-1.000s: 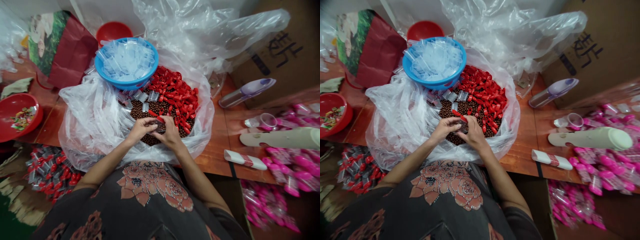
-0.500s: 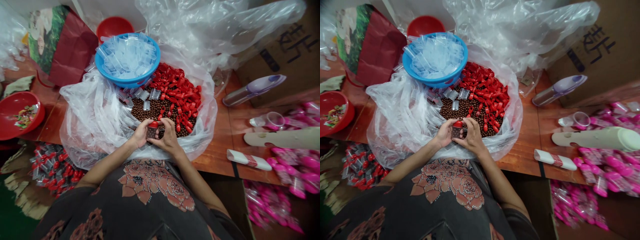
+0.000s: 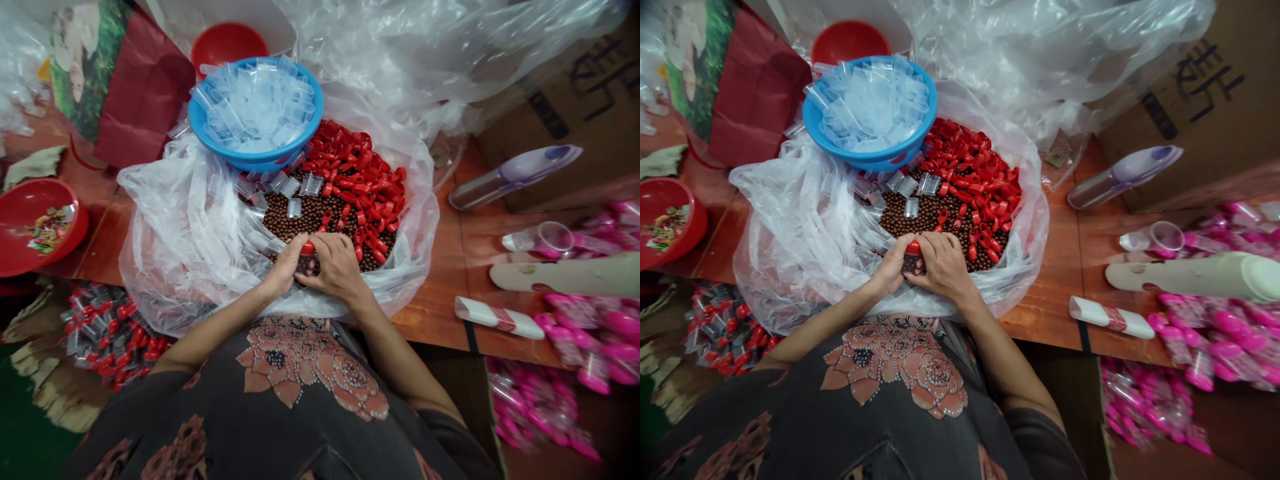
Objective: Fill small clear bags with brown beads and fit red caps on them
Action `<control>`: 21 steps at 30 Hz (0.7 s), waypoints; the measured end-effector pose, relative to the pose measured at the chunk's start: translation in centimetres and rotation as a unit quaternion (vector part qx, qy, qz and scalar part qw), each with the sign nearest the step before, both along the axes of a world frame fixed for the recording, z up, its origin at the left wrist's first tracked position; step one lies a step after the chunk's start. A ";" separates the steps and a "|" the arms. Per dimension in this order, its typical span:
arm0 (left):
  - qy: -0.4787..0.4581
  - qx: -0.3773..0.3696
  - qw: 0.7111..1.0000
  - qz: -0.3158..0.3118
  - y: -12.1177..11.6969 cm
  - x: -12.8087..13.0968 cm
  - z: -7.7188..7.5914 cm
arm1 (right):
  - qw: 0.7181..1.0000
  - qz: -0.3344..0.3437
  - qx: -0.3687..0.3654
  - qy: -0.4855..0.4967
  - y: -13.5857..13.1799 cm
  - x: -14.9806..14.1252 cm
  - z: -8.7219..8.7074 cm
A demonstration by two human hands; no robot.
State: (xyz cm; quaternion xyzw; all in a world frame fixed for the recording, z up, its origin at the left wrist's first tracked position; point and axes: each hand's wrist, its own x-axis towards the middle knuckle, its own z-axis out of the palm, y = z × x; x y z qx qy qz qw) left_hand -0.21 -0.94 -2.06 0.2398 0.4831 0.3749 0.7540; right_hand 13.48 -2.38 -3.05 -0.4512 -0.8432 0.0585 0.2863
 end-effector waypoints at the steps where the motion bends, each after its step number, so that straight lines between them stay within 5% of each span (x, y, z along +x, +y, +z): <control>1: 0.002 0.003 1.000 0.003 0.0 0.0 0.2 | 1.000 -0.002 -0.002 -0.005 0.1 -0.1 0.1; 13: 0.013 0.022 1.000 0.017 -0.9 -1.4 0.4 | 0.997 0.033 -0.045 -0.050 -0.2 -1.5 -0.2; 16: 0.108 0.156 0.976 0.108 0.8 -6.4 2.0 | 0.994 0.004 -0.096 -0.059 0.0 -1.3 -0.4; 18: 0.207 0.256 0.914 0.237 2.8 -12.3 3.0 | 0.991 -0.043 -0.111 -0.054 0.5 -0.2 -0.7; 20: 0.312 0.326 0.820 0.352 4.9 -19.4 3.3 | 0.989 -0.094 -0.105 -0.039 1.3 1.3 -1.0; 21: 0.350 0.332 0.804 0.349 5.8 -22.8 3.1 | 0.987 -0.117 -0.101 -0.034 1.8 2.1 -1.1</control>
